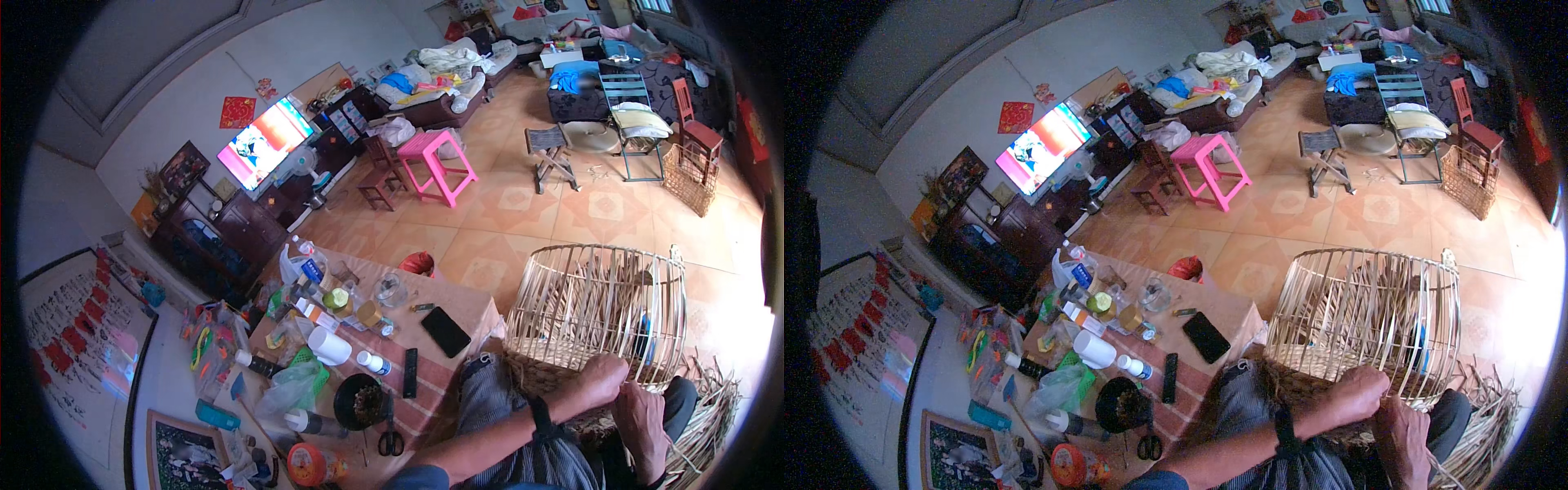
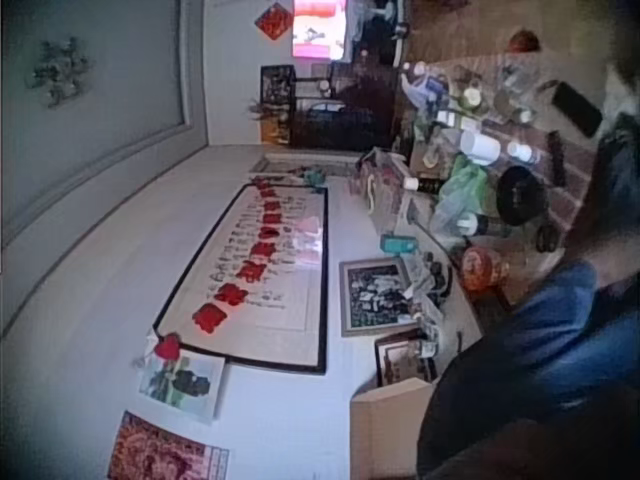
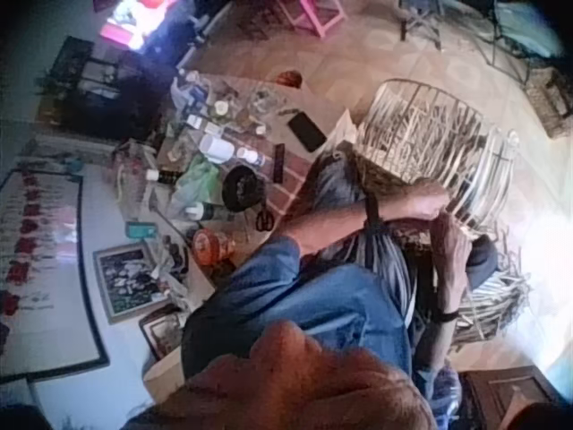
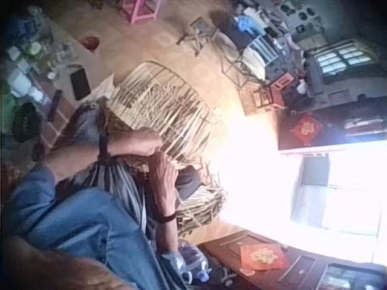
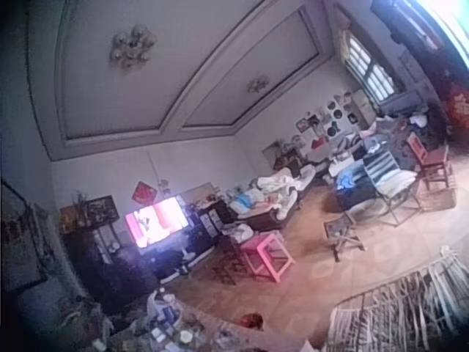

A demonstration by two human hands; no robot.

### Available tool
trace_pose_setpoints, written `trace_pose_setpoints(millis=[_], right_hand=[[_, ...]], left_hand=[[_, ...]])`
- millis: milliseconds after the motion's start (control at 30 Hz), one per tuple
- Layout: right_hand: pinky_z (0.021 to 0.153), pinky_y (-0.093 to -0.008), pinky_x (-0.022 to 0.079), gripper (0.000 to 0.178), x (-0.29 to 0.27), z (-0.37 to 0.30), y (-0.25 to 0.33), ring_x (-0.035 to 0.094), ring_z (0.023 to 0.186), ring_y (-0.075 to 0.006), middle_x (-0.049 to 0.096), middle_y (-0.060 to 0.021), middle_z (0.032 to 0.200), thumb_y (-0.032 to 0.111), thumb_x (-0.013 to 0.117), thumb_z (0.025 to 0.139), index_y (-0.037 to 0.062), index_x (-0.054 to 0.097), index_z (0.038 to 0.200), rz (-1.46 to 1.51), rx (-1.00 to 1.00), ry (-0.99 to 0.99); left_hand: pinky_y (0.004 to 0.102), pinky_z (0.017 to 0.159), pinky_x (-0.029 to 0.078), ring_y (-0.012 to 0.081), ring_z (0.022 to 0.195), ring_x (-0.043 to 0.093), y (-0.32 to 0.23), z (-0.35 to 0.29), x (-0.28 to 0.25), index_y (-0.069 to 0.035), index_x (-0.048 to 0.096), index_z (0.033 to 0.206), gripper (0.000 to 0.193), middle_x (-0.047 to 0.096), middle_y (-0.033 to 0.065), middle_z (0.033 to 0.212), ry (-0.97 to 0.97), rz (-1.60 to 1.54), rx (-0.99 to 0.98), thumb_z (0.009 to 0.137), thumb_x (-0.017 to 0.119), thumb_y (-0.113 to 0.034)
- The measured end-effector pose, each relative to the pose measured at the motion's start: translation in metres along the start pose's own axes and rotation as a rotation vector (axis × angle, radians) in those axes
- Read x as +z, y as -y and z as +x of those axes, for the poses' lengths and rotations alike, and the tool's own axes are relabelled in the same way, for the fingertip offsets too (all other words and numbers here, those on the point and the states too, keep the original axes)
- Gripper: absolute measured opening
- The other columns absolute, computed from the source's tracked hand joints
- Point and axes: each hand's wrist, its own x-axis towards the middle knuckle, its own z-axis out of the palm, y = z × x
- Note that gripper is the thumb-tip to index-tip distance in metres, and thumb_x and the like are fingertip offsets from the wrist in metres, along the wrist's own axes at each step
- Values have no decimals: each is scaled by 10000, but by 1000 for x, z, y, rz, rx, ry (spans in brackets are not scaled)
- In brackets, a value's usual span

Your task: The recorder weaves a large basket using bamboo strips.

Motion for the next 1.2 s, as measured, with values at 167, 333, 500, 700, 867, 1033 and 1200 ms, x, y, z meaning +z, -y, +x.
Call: trace_pose_setpoints(millis=[167, 333, 500, 700, 867, 1033, 1200], right_hand=[[623, -491, 418, 120, 23, 5, -7, 607, 668, -379, 587, -180, 695, 132, 605, 930, 51, 562, 853, -131, -75, -67], [629, -462, 400, 87, 30, 14, -10, 565, 676, -358, 541, -159, 708, 142, 609, 916, 77, 566, 877, -279, -215, -293], [641, -475, 402, 151, 18, 4, -11, 581, 650, -366, 569, -149, 677, 185, 633, 928, 77, 567, 845, -263, -112, -242], [611, -495, 403, 207, 24, 1, -7, 569, 628, -392, 535, -150, 671, 252, 535, 986, 64, 574, 909, -111, 19, -66], [651, -477, 379, 81, 30, 1, -9, 522, 695, -375, 507, -161, 722, 81, 545, 966, 58, 518, 893, -136, -137, -289], [563, -441, 438, 114, 49, -3, -36, 626, 584, -323, 602, -127, 668, 146, 586, 957, 93, 551, 863, -282, -166, -267], [553, -431, 447, 142, 64, -6, -48, 645, 595, -320, 625, -137, 675, 182, 596, 959, 90, 556, 859, -189, 19, -133]], left_hand=[[522, 773, 529, 427, 817, 693, 28, 20, -14, 39, 726, 876, 151, 689, 278, 825, 347, -236, 49, 808, 653, -74], [514, 778, 535, 426, 818, 697, 26, 20, -3, 53, 722, 822, 131, 697, 272, 857, 88, -191, 12, 840, 658, -59], [490, 788, 557, 429, 827, 702, 8, 25, -7, 82, 713, 811, 138, 699, 283, 850, 179, -170, -223, 834, 638, -32], [468, 773, 602, 392, 840, 737, -4, 26, -18, 104, 713, 833, 150, 719, 282, 868, 149, 6, -270, 815, 628, -19], [468, 800, 601, 435, 916, 728, 8, 33, -33, 78, 732, 857, 140, 729, 278, 911, 215, 28, -115, 761, 642, 28], [450, 825, 574, 391, 880, 708, 4, 31, -23, 64, 694, 849, 95, 696, 263, 881, 198, -64, -250, 795, 660, -6], [479, 874, 555, 396, 934, 680, -1, 25, -8, 34, 668, 878, 74, 689, 228, 915, 9, 45, -209, 822, 633, 2]])
